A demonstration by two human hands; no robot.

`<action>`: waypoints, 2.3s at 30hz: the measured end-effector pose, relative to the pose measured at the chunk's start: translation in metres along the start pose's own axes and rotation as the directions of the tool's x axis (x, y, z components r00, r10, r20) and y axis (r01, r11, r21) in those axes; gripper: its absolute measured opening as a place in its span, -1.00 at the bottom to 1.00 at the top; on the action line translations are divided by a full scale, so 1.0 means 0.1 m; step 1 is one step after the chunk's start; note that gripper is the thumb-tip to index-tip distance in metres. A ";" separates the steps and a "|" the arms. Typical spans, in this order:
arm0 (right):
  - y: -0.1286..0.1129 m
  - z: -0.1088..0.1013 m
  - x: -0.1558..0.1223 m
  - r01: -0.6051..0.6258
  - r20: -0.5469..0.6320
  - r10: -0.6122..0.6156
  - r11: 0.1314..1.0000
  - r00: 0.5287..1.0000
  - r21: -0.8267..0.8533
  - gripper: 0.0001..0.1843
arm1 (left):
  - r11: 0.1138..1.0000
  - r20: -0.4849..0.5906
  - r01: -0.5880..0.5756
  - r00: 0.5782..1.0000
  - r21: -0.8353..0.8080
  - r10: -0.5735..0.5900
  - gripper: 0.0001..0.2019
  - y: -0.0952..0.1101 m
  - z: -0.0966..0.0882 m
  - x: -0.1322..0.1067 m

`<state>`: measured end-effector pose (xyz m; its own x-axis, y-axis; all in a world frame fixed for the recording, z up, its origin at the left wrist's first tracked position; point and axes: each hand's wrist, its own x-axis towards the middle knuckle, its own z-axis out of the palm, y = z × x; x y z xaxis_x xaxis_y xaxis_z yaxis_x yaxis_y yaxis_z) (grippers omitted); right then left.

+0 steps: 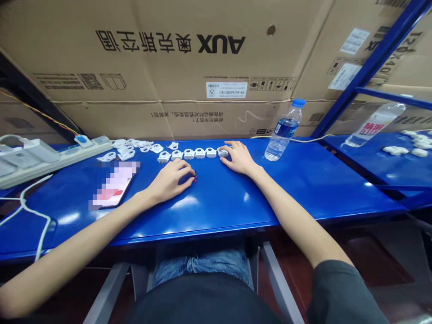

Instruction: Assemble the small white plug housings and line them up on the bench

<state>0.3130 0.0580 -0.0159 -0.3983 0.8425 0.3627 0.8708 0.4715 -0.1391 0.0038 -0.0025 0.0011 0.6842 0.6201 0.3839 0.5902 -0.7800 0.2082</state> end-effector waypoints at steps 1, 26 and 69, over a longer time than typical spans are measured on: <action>0.00 0.00 0.00 0.000 -0.001 0.000 1.000 1.000 0.000 -0.50 | 1.000 0.000 0.000 1.000 0.001 0.000 -0.81 0.00 0.00 0.00; -0.30 0.18 0.13 0.020 -0.108 -0.012 0.997 0.994 0.076 -0.73 | 1.000 -0.010 0.013 1.000 0.011 -0.013 -0.92 0.03 0.00 0.02; -0.88 -0.05 -0.07 0.436 -0.274 -0.372 0.870 0.887 0.230 -0.83 | 0.993 -0.540 0.041 0.837 -0.106 -0.093 -0.89 0.00 0.01 0.05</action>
<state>0.2405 0.0096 -0.0015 -0.5983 0.5002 0.6259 0.5172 0.8377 -0.1751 0.0077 0.0007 0.0026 0.2863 0.5457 0.7876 0.5691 -0.7581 0.3184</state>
